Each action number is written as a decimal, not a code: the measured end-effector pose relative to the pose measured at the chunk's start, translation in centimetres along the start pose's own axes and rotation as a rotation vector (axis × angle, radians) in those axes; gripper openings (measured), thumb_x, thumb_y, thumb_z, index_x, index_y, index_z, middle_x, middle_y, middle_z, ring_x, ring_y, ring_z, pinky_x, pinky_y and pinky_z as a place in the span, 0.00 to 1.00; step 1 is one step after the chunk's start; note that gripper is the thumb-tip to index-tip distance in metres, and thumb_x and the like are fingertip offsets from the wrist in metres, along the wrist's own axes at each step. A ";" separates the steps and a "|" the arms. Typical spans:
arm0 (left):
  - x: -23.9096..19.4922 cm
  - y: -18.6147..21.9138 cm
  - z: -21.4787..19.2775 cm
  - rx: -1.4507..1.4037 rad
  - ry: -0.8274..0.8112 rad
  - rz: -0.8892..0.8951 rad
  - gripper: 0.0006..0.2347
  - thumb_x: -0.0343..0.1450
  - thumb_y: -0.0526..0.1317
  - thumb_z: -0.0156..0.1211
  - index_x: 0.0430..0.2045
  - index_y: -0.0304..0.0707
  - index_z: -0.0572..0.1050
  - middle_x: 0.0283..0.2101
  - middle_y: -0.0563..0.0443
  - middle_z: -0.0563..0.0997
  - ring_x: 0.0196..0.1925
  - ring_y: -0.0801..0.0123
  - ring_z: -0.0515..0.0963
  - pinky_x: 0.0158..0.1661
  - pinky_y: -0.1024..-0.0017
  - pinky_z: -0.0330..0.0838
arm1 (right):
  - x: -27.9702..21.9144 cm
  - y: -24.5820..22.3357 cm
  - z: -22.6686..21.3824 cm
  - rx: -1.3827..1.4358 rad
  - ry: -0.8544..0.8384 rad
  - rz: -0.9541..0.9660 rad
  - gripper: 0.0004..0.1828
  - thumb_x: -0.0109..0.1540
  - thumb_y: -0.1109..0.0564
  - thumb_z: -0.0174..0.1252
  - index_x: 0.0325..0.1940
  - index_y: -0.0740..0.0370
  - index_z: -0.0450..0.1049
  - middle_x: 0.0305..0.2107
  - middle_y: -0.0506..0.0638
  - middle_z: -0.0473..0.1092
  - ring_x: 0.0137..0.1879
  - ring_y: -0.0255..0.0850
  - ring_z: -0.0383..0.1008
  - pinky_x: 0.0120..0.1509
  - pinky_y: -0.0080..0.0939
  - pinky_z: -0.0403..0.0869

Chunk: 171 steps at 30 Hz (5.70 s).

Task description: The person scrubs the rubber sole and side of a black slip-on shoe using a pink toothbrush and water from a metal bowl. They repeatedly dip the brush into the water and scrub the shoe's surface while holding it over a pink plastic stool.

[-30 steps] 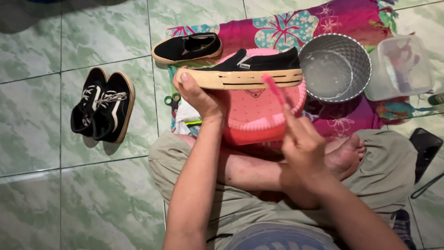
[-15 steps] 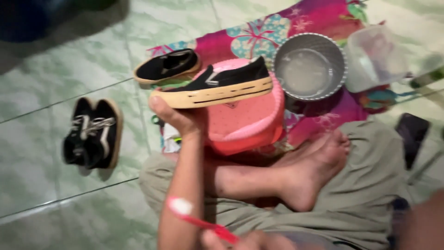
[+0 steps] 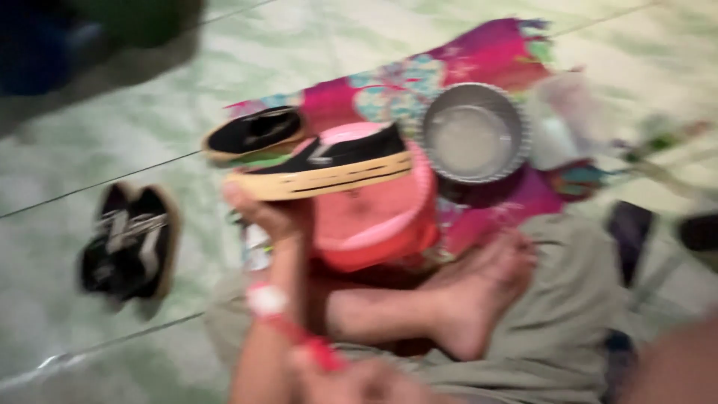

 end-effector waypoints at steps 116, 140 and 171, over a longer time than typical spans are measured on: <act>4.8 2.4 -7.6 0.455 -0.045 0.449 0.18 0.76 0.56 0.49 0.49 0.41 0.64 0.40 0.49 0.72 0.38 0.72 0.72 0.42 0.74 0.69 | 12.0 11.0 10.2 0.298 1.221 -0.125 0.28 0.64 0.59 0.55 0.67 0.39 0.75 0.20 0.43 0.64 0.25 0.43 0.73 0.30 0.41 0.75; 6.2 1.8 -9.1 0.445 -0.007 0.410 0.19 0.75 0.57 0.51 0.48 0.42 0.65 0.40 0.51 0.71 0.39 0.70 0.72 0.46 0.72 0.68 | 12.4 12.0 10.1 0.208 1.284 -0.055 0.27 0.65 0.57 0.54 0.68 0.36 0.74 0.22 0.38 0.66 0.27 0.38 0.74 0.30 0.36 0.75; 8.0 0.8 -11.0 0.364 -0.009 0.357 0.19 0.74 0.58 0.50 0.45 0.44 0.61 0.39 0.52 0.66 0.39 0.67 0.71 0.45 0.67 0.74 | 11.1 17.6 10.5 0.199 1.316 -0.064 0.20 0.60 0.63 0.60 0.54 0.46 0.82 0.25 0.43 0.71 0.30 0.40 0.76 0.35 0.36 0.75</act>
Point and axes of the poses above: each hand's wrist, its own x-axis towards the middle knuckle, its own z-axis out of the palm, y = z × x, the point moved 9 cm from there along x, towards the middle knuckle
